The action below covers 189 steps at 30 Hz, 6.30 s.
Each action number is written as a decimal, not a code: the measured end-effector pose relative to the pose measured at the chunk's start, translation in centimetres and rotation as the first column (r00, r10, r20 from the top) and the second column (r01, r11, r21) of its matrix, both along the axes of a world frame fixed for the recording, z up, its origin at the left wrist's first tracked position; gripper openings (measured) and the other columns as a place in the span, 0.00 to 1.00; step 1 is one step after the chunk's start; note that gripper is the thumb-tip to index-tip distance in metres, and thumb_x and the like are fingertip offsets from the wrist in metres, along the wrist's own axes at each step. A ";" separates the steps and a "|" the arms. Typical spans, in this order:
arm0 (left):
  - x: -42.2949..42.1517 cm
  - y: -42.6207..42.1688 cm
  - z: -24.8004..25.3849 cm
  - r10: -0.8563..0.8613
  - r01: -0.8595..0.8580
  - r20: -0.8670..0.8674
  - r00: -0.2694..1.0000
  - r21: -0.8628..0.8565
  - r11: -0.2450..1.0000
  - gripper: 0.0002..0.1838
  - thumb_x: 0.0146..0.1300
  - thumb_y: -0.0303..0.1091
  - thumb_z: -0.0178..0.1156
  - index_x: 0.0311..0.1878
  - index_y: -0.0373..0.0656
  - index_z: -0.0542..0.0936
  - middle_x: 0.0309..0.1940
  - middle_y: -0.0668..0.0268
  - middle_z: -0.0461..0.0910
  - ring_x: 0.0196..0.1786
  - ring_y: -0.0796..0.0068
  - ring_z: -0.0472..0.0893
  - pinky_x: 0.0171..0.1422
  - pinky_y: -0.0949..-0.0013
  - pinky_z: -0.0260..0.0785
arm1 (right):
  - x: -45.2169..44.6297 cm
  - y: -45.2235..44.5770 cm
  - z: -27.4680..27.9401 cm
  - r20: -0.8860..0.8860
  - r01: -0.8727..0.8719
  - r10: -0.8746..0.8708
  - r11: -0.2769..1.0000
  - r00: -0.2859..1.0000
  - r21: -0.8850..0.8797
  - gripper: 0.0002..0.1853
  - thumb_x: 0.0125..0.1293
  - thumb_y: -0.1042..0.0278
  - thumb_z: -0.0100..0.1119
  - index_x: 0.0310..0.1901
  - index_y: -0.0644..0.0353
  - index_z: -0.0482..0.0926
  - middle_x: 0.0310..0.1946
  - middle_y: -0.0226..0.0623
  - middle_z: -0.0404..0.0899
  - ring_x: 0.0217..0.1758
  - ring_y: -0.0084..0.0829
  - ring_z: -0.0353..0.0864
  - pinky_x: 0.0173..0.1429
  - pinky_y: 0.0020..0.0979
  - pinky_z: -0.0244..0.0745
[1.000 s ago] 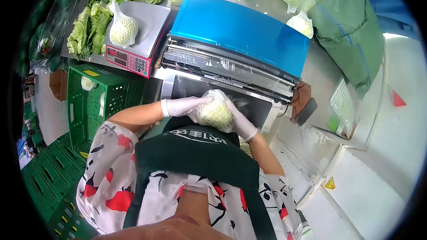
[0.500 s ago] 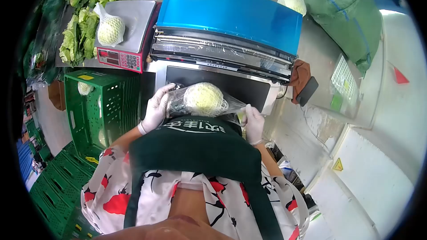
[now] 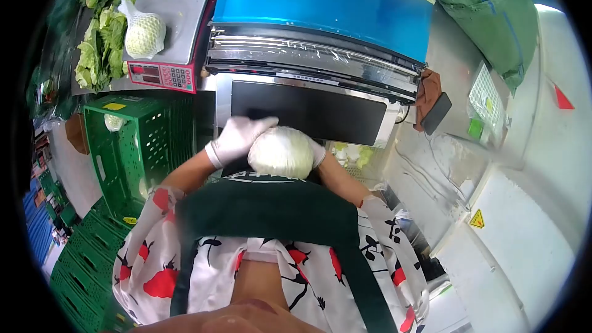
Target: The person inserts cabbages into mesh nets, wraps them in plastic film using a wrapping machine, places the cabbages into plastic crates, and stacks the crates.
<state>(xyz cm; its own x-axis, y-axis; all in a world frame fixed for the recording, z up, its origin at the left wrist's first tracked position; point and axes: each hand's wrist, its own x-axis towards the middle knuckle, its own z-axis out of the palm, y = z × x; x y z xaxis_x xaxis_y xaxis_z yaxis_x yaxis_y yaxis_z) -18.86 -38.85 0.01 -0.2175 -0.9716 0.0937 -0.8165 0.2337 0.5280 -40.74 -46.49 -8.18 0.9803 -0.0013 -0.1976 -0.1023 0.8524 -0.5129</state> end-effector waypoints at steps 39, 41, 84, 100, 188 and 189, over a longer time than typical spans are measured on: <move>24.0 2.4 12.2 0.881 -0.961 -0.466 0.083 0.198 0.195 0.25 0.75 0.38 0.48 0.68 0.33 0.72 0.65 0.56 0.75 0.68 0.66 0.72 0.74 0.64 0.60 | -3.5 -50.7 8.6 -0.075 0.754 -0.822 0.550 0.564 -0.358 0.30 0.68 0.43 0.51 0.67 0.50 0.70 0.64 0.37 0.76 0.64 0.38 0.76 0.64 0.41 0.75; 21.3 -5.8 12.7 0.863 -0.915 -0.449 0.231 0.202 0.350 0.24 0.74 0.37 0.50 0.67 0.32 0.73 0.64 0.56 0.76 0.65 0.67 0.75 0.73 0.64 0.61 | -2.5 -49.8 11.6 0.094 0.632 -0.755 0.466 0.649 -0.619 0.29 0.71 0.47 0.50 0.67 0.55 0.69 0.64 0.39 0.75 0.65 0.37 0.76 0.66 0.41 0.74; 6.0 -9.8 0.5 0.670 -0.686 -0.157 0.725 -0.078 0.724 0.26 0.64 0.35 0.65 0.65 0.41 0.76 0.35 0.63 0.83 0.42 0.70 0.78 0.53 0.63 0.66 | -2.3 -17.4 9.2 0.030 -0.150 -0.871 -0.118 0.490 -0.982 0.10 0.64 0.68 0.64 0.45 0.52 0.88 0.36 0.34 0.86 0.44 0.31 0.82 0.74 0.40 0.58; 11.3 -20.9 11.8 0.152 -0.192 -0.449 0.881 -0.044 0.980 0.64 0.48 0.49 0.78 0.78 0.33 0.45 0.77 0.42 0.50 0.80 0.52 0.51 0.82 0.56 0.45 | 2.2 -29.1 23.5 0.056 -0.041 -0.385 -0.238 0.921 -0.970 0.65 0.44 0.56 0.83 0.78 0.66 0.48 0.76 0.54 0.54 0.80 0.50 0.54 0.82 0.43 0.44; 26.6 29.3 4.6 0.508 -0.792 -0.694 -0.510 0.610 0.037 0.34 0.74 0.55 0.50 0.71 0.36 0.68 0.67 0.55 0.72 0.69 0.63 0.72 0.76 0.61 0.59 | 22.2 -46.9 6.8 -0.636 0.459 -0.677 0.728 0.370 -0.509 0.59 0.52 0.44 0.76 0.74 0.70 0.50 0.74 0.59 0.51 0.71 0.57 0.63 0.68 0.56 0.66; 28.2 30.2 2.8 0.829 -0.920 -0.433 -0.355 0.320 -0.226 0.33 0.73 0.49 0.54 0.71 0.34 0.67 0.68 0.53 0.71 0.71 0.64 0.69 0.77 0.62 0.56 | 23.2 -48.3 5.5 -0.660 0.548 -0.628 0.750 0.412 -0.371 0.64 0.51 0.40 0.75 0.77 0.61 0.41 0.77 0.60 0.41 0.75 0.59 0.54 0.71 0.65 0.57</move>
